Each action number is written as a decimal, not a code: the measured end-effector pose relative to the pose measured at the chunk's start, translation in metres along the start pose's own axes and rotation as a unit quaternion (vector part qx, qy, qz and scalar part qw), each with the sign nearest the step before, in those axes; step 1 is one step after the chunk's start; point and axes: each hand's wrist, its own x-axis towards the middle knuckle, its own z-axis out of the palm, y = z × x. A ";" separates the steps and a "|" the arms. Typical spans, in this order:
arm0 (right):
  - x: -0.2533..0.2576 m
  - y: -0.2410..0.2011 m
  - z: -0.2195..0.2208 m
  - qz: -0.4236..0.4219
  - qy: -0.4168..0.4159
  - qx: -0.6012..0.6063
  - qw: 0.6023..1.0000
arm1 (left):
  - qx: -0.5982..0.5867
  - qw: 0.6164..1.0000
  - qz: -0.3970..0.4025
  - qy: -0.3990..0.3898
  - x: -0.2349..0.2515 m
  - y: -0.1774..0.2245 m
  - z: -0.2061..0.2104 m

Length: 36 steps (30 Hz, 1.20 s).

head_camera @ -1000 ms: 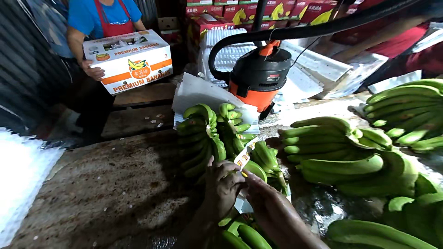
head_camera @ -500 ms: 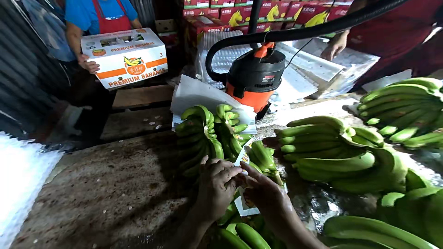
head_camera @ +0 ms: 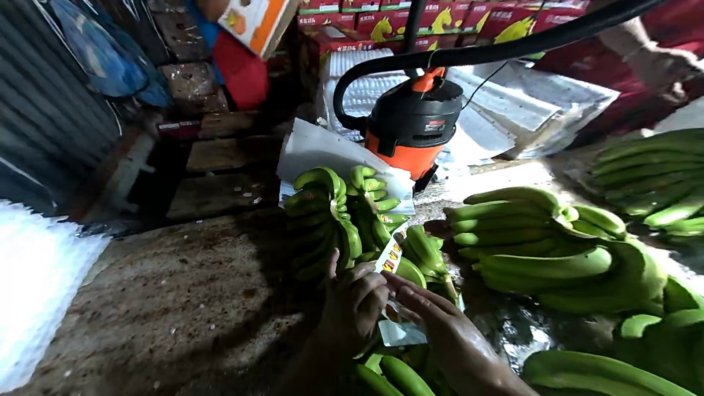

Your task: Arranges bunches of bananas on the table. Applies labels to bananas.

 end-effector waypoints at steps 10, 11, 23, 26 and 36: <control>0.026 -0.002 -0.017 -0.028 0.133 0.121 0.983 | -0.132 0.714 -0.688 0.015 0.012 -0.159 0.032; 0.027 -0.004 -0.017 -0.024 0.117 0.115 0.986 | -0.105 0.695 -0.712 -0.008 0.014 -0.170 0.036; 0.030 -0.008 -0.024 -0.063 0.086 0.008 0.994 | -0.044 0.843 -0.535 -0.046 0.048 -0.151 0.032; 0.028 -0.006 -0.024 -0.086 0.060 -0.052 0.993 | -0.247 0.919 -0.300 -0.059 0.059 -0.067 0.014; 0.015 -0.007 -0.023 -0.115 0.018 -0.149 0.982 | -0.027 0.999 -0.029 -0.037 0.047 0.007 0.018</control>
